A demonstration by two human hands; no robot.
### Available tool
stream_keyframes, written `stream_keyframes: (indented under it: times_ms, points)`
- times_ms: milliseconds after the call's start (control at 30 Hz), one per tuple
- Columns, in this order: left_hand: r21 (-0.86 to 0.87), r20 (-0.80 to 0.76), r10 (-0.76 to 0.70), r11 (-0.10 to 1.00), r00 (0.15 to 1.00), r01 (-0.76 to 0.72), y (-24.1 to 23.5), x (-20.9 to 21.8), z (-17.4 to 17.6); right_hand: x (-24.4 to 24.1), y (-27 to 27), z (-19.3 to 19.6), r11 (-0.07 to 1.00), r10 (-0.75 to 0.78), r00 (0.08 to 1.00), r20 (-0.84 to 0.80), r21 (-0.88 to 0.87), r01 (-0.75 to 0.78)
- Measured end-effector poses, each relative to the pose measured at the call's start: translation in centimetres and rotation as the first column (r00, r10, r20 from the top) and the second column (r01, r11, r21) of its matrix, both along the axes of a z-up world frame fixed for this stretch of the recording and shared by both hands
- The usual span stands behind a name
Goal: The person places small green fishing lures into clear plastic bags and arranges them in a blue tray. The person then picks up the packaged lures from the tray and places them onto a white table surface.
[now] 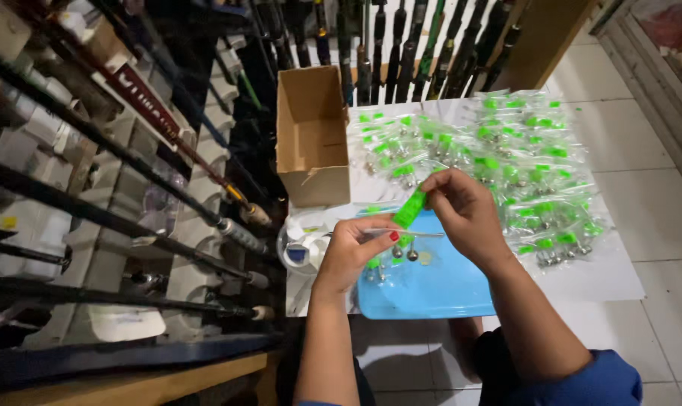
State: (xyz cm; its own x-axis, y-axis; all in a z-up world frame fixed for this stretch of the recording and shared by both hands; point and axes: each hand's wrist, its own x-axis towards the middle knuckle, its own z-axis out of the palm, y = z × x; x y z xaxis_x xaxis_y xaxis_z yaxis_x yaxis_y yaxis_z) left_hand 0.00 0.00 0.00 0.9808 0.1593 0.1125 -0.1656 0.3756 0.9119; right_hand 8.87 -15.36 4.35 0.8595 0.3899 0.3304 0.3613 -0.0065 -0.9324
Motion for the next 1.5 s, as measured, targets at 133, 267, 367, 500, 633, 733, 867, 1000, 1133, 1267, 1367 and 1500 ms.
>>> stream_keyframes:
  times_ms: [133, 267, 367, 500, 633, 733, 867, 1000, 1133, 1267, 1367, 1500]
  points:
    - [0.062, -0.029, 0.01, 0.998, 1.0, -0.009, -1.4, 0.6, 0.5, 1.3, -1.9, 0.5, 0.998, -0.058, 0.998, 0.03, 0.007, 0.058]
    - [0.121, -0.029, 0.036, 0.992, 0.999, -0.032, -2.6, 1.7, 0.1, 2.0, -2.8, 0.9, 1.0, 0.027, 0.998, 0.059, 0.013, -0.027]
    - [0.171, -0.042, 0.063, 0.984, 0.997, -0.055, -3.0, 1.9, 0.5, 1.4, -3.1, 2.3, 0.992, 0.048, 0.983, 0.178, -0.124, -0.026]
    - [0.221, -0.049, 0.072, 0.973, 0.996, -0.06, -3.5, 1.8, 1.8, 1.6, -3.9, 2.3, 0.961, 0.072, 0.943, 0.326, -0.274, 0.021]
    - [0.297, -0.061, 0.075, 0.953, 0.995, -0.054, -3.0, 1.7, 0.8, 1.8, -4.1, 2.0, 0.962, 0.173, 0.964, 0.2, -0.246, -0.121]
    - [0.348, -0.062, 0.074, 0.936, 0.995, -0.048, -2.7, 1.4, 0.8, 1.7, -4.0, 2.2, 0.948, 0.214, 0.97, 0.115, -0.262, -0.179]
    - [0.402, -0.063, 0.069, 0.915, 0.996, -0.038, -2.6, 1.1, 1.5, 1.8, -3.6, 1.8, 0.929, 0.272, 0.962, 0.025, -0.269, -0.255]
    - [0.467, -0.066, 0.088, 0.883, 0.994, -0.047, -2.0, 0.8, 1.0, 1.8, -3.1, 1.0, 0.889, 0.344, 0.937, -0.055, -0.301, -0.344]
    - [0.475, -0.09, 0.104, 0.879, 0.99, -0.049, -1.5, 0.1, 1.4, 1.6, -2.6, 0.6, 0.874, 0.364, 0.926, -0.096, -0.307, -0.376]
    - [0.505, -0.125, 0.107, 0.863, 0.986, -0.03, -0.3, -0.7, 1.3, 1.3, -1.9, 0.1, 0.875, 0.341, 0.932, -0.12, -0.322, -0.362]
    - [0.515, -0.136, 0.161, 0.854, 0.978, -0.069, 1.3, -1.4, 1.0, 1.4, -1.3, -0.7, 0.896, 0.29, 0.946, -0.145, -0.308, -0.322]
    - [0.578, -0.199, 0.412, 0.782, 0.889, -0.233, 5.1, -2.7, -0.8, 2.0, -1.1, -2.3, 0.945, 0.214, 0.932, -0.294, -0.178, -0.273]
